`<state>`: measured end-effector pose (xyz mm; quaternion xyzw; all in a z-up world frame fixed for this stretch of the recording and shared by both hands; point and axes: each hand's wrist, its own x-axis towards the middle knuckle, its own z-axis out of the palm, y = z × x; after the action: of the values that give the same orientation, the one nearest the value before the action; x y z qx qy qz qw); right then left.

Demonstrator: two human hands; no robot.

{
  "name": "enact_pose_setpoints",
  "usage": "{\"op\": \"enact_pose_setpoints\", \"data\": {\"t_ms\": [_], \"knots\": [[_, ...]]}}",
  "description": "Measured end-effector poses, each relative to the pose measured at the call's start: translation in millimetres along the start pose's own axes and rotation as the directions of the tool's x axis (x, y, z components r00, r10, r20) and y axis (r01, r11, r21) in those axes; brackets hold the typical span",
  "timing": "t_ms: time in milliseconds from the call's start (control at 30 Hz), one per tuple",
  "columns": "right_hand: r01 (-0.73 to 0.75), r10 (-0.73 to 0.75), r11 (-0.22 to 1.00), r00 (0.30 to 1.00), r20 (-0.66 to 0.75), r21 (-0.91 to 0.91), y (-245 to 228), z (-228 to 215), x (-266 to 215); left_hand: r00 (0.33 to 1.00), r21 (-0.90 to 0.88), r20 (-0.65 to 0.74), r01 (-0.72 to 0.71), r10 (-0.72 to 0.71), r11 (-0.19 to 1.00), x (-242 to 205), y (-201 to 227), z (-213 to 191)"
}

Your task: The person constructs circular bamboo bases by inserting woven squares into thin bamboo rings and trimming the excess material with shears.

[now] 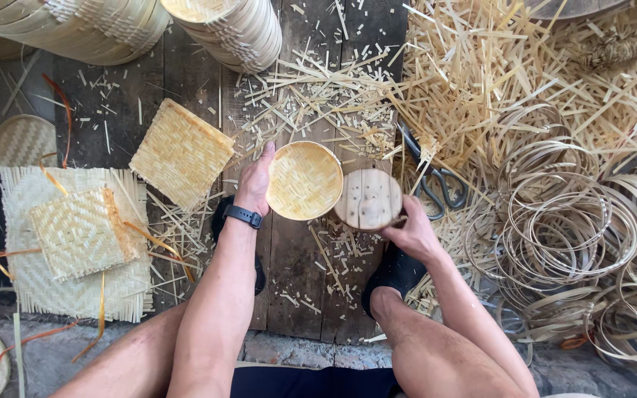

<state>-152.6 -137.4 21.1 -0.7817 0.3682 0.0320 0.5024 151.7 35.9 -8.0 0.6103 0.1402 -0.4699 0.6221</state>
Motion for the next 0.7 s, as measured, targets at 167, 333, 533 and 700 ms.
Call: {"op": "enact_pose_setpoints", "data": {"t_ms": [167,333,533,700], "knots": [[-0.303,0.279,0.912,0.952,0.123,0.278,9,-8,-15,0.989,0.192,-0.025,-0.138,0.146,0.972,-2,-2,9],[-0.148,0.186,0.879,0.982,-0.041,0.452,3,38,3,0.964,0.516,0.011,-0.233,0.265,0.824,0,-17,36],[-0.012,0.01,1.0,0.941,-0.339,-0.004,14,52,-11,0.935,0.755,0.105,-0.296,0.338,0.586,1,-27,72],[0.089,-0.109,0.994,0.9,-0.422,-0.067,21,53,-26,0.439,0.809,0.488,-0.552,0.755,-0.202,-29,-56,99]]}}
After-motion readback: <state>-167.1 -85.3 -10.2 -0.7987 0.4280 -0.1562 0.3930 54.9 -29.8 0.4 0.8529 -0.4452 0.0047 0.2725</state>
